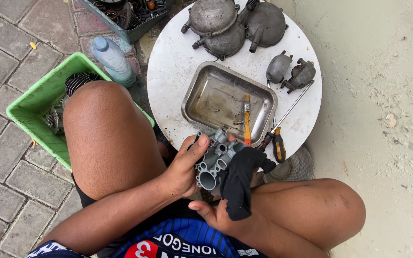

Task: Cleaning and assembling a motorcycle carburetor using a brush and cloth

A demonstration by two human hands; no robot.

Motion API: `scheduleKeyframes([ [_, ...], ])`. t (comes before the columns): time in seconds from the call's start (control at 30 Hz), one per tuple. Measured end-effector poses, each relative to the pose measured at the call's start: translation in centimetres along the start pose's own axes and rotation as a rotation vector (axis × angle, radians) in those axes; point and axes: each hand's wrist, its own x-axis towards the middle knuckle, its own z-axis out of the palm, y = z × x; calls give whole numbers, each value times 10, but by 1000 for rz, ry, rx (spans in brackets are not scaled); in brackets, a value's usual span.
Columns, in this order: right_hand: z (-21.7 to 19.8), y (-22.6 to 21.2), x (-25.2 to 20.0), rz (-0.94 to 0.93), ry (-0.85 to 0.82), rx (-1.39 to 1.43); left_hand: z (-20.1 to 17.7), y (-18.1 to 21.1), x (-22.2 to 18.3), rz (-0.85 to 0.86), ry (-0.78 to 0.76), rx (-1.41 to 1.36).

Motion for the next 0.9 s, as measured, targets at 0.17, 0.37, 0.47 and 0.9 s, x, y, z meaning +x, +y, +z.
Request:
scheduleKeyframes([
  [0.17,11,-14,-1,-125,402,69,11,5,5,-63,-59,-477],
  [0.37,6,8,1,-323,322,246,7,20,5,-108,-124,-588],
  [0.47,19,20,-5,-285,344,291,7,10,1,-63,-198,-552],
  [0.9,13,5,32,41,673,818,25,22,1,369,-227,346],
])
